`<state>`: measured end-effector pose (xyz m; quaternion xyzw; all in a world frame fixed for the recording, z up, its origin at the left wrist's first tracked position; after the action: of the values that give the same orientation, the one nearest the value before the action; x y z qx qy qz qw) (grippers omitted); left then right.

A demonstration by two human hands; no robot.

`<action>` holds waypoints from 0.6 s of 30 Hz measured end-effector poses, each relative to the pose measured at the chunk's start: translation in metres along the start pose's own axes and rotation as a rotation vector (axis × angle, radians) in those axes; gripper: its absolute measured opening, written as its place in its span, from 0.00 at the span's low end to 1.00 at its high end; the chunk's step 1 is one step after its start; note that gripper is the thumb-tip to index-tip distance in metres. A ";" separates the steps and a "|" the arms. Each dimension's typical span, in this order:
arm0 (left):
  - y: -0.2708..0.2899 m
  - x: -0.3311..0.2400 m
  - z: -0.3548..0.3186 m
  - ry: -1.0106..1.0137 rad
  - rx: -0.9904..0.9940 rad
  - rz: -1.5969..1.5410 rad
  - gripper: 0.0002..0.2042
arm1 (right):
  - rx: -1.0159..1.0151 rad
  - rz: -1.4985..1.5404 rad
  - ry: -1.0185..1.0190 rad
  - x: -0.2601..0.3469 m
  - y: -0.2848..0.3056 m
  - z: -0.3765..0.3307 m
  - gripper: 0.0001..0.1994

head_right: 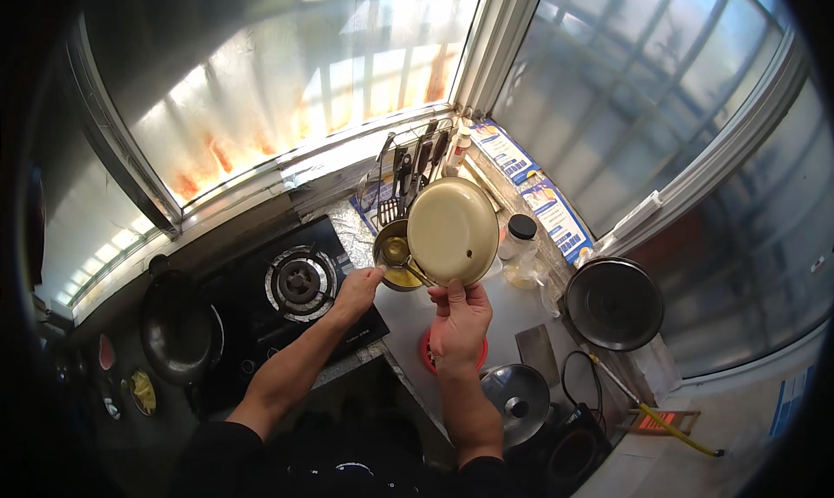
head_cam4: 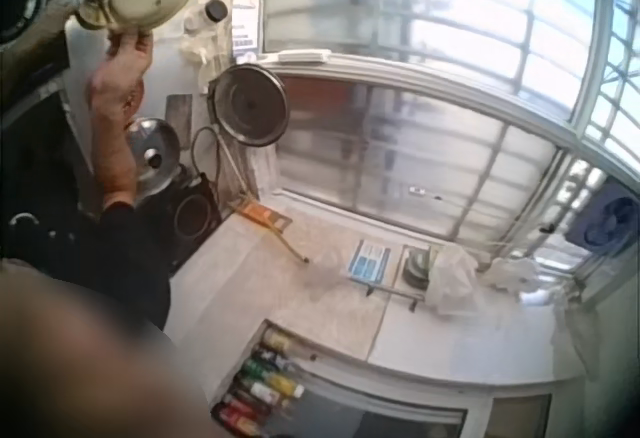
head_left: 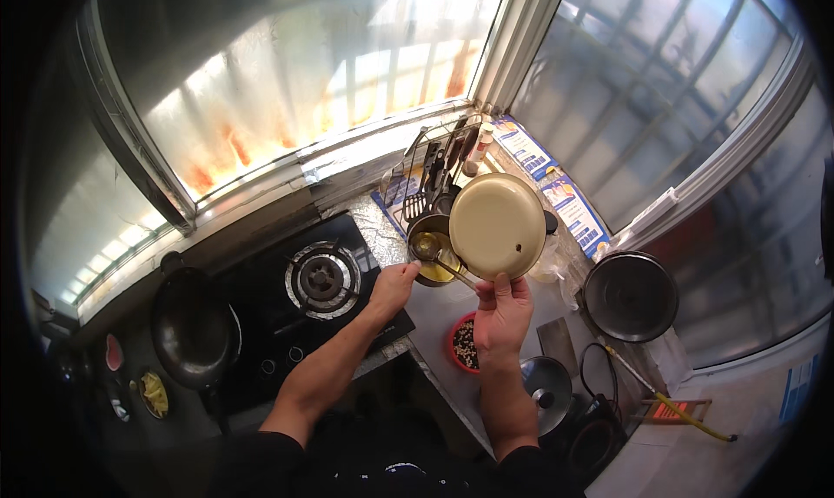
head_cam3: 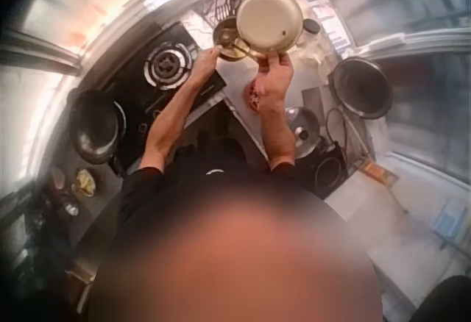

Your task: The person places a wok on the stove and pours oil into it. The person then adds potato strips one by one into the hot oil using a ladle.

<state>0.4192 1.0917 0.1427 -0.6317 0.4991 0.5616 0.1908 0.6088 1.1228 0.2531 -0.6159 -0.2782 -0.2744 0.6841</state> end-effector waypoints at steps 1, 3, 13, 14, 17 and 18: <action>0.008 0.013 -0.009 0.008 -0.005 -0.037 0.27 | -0.018 0.035 -0.049 0.003 -0.006 -0.012 0.06; 0.026 0.027 -0.033 -0.015 -0.029 -0.061 0.27 | -0.015 0.100 -0.114 0.001 -0.011 -0.036 0.06; 0.113 0.095 -0.142 -0.023 -0.137 -0.031 0.25 | 0.049 0.161 -0.305 0.009 -0.030 -0.156 0.06; 0.120 0.096 -0.152 -0.020 -0.146 -0.027 0.25 | 0.065 0.158 -0.314 0.012 -0.032 -0.163 0.06; 0.142 0.098 -0.184 0.040 -0.190 -0.052 0.24 | 0.089 0.177 -0.380 0.013 -0.038 -0.177 0.06; 0.148 0.101 -0.192 0.054 -0.204 -0.054 0.24 | 0.104 0.186 -0.404 0.010 -0.037 -0.180 0.06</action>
<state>0.3809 0.8319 0.1557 -0.6759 0.4270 0.5870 0.1273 0.5969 0.9400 0.2705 -0.6451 -0.3655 -0.0667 0.6676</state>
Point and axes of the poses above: each hand's wrist, its own z-axis towards the middle knuckle, its own y-axis out of the back of the hand, x = y × z, the point moved 2 cm from there along z, towards the middle knuckle, and after that the axes turned 8 degrees about y, right-handed, at the moved point
